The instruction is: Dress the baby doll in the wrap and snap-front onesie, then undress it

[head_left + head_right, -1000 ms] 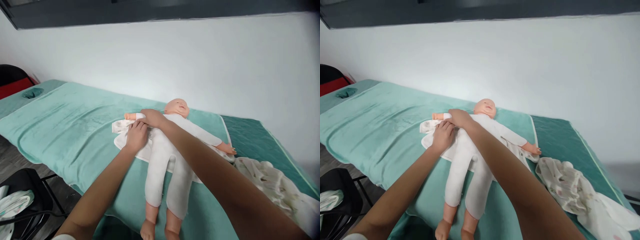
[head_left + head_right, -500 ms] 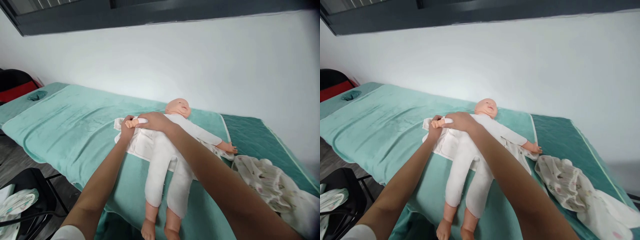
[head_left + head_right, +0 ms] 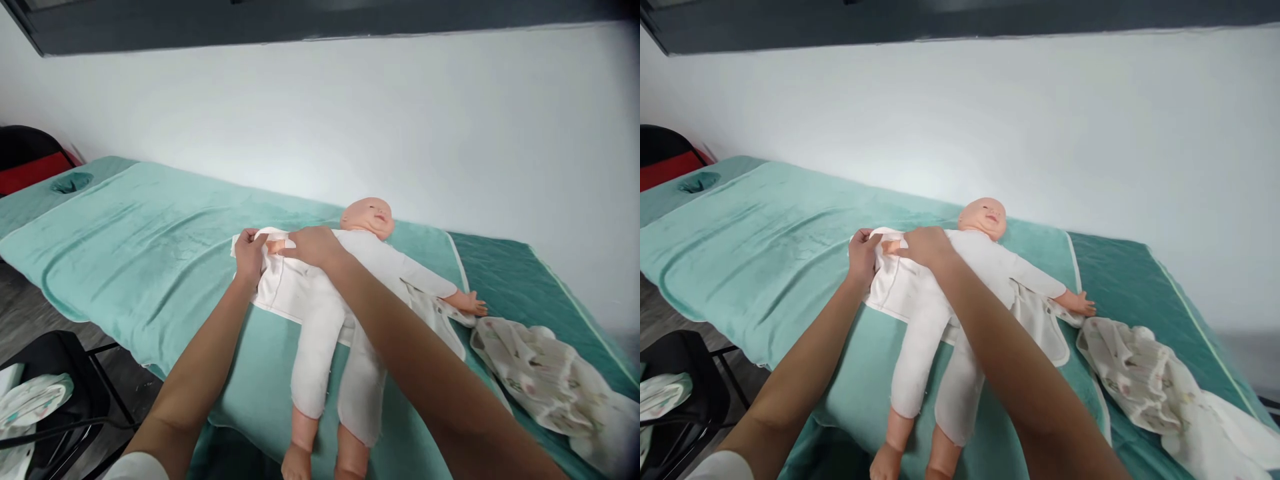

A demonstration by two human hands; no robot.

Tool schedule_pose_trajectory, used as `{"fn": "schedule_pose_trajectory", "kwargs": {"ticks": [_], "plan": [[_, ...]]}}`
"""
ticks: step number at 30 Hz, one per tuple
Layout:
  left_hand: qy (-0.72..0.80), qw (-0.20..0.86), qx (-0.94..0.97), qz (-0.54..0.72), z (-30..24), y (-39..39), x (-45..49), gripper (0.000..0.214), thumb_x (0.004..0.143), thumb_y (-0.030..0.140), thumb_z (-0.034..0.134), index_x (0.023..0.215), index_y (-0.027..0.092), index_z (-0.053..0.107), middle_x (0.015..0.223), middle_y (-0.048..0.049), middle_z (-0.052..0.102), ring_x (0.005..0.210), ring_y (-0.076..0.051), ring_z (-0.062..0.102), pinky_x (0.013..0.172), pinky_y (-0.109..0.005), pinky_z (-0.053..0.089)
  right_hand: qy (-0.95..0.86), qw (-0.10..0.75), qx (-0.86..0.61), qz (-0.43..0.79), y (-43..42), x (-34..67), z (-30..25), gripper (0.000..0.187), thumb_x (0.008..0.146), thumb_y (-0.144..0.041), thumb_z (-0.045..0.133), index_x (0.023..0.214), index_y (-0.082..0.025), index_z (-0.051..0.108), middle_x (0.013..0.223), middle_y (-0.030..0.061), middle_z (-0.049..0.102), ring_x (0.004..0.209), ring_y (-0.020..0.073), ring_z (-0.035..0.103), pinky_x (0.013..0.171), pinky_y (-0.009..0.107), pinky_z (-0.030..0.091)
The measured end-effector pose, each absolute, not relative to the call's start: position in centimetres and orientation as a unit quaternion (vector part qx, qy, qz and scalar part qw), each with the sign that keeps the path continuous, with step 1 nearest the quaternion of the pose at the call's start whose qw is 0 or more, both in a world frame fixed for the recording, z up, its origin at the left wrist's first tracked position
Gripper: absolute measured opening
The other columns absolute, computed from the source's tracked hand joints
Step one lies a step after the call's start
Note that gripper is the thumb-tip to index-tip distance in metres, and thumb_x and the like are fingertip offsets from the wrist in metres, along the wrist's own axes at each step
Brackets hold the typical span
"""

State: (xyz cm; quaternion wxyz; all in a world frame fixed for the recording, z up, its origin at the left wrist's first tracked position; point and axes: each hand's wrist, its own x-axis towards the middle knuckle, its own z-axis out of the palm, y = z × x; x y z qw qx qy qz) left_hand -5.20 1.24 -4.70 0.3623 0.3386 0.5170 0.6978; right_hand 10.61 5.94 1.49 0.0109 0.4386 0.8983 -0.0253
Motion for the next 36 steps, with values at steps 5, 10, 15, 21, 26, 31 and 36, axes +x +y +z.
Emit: {"fn": "schedule_pose_trajectory", "kwargs": {"ticks": [5, 10, 15, 21, 26, 31, 36], "plan": [[0.434, 0.464, 0.438, 0.636, -3.7, -0.5, -2.9, 0.028, 0.077, 0.04, 0.077, 0.081, 0.018, 0.06, 0.073, 0.0026, 0.059, 0.067, -0.01, 0.053, 0.066, -0.022, 0.041, 0.891, 0.021, 0.454, -0.002, 5.9, 9.6, 1.2, 0.033, 0.095, -0.04, 0.049, 0.1, -0.016, 0.071, 0.096, 0.0153, 0.076, 0.088, 0.0297, 0.071, 0.071, 0.035, 0.047], [0.322, 0.595, 0.384, 0.629, -3.0, -1.3, -1.8, 0.031, 0.076, 0.039, 0.08, 0.092, 0.018, 0.064, 0.074, 0.0031, 0.058, 0.066, -0.009, 0.053, 0.064, -0.022, 0.042, 0.881, 0.001, 0.472, 0.009, 5.4, 9.5, 1.7, 0.026, 0.091, -0.019, 0.048, 0.107, -0.012, 0.066, 0.103, 0.0168, 0.074, 0.094, 0.0293, 0.071, 0.075, 0.034, 0.047], [0.318, 0.605, 0.373, 0.627, -3.2, -1.1, -2.2, 0.028, 0.076, 0.037, 0.08, 0.09, 0.017, 0.065, 0.075, 0.0026, 0.058, 0.066, -0.009, 0.053, 0.063, -0.021, 0.042, 0.869, -0.042, 0.493, 0.023, 4.6, 10.4, 1.9, 0.03, 0.095, -0.021, 0.043, 0.114, -0.008, 0.062, 0.106, 0.019, 0.072, 0.098, 0.0309, 0.068, 0.083, 0.038, 0.047], [0.366, 0.549, 0.39, 0.642, -3.6, -1.6, -2.8, 0.028, 0.076, 0.036, 0.08, 0.078, 0.017, 0.059, 0.071, 0.0042, 0.054, 0.062, -0.007, 0.049, 0.057, -0.02, 0.037, 0.82, -0.258, 0.511, -0.023, 2.1, 16.0, 1.1, 0.031, 0.096, -0.031, 0.046, 0.115, -0.016, 0.065, 0.118, 0.0132, 0.07, 0.114, 0.0295, 0.06, 0.1, 0.042, 0.043], [0.386, 0.541, 0.424, 0.615, -3.9, -1.7, -2.7, 0.029, 0.075, 0.038, 0.079, 0.08, 0.017, 0.059, 0.075, 0.0026, 0.058, 0.066, -0.01, 0.053, 0.061, -0.022, 0.041, 0.674, -0.452, 0.584, -0.008, -0.4, 23.6, -1.8, 0.034, 0.093, -0.033, 0.045, 0.115, -0.016, 0.063, 0.119, 0.0159, 0.064, 0.111, 0.0276, 0.058, 0.1, 0.043, 0.044], [0.485, 0.439, 0.447, 0.61, -4.1, -1.1, -2.0, 0.027, 0.079, 0.039, 0.073, 0.075, 0.018, 0.056, 0.073, 0.0028, 0.056, 0.066, -0.011, 0.051, 0.062, -0.023, 0.04, 0.616, -0.379, 0.686, -0.086, -2.5, 26.9, -3.3, 0.045, 0.096, -0.049, 0.039, 0.114, -0.016, 0.062, 0.097, 0.0155, 0.067, 0.089, 0.0286, 0.061, 0.084, 0.042, 0.046], [0.564, 0.303, 0.482, 0.598, -2.5, -0.4, 0.2, 0.02, 0.086, 0.032, 0.064, 0.076, 0.02, 0.052, 0.075, 0.0026, 0.051, 0.073, -0.013, 0.047, 0.07, -0.026, 0.039, 0.583, -0.396, 0.677, -0.215, -2.7, 26.5, -3.6, 0.053, 0.096, -0.058, 0.039, 0.13, -0.02, 0.054, 0.093, 0.0111, 0.072, 0.08, 0.0264, 0.063, 0.078, 0.038, 0.046]]}}
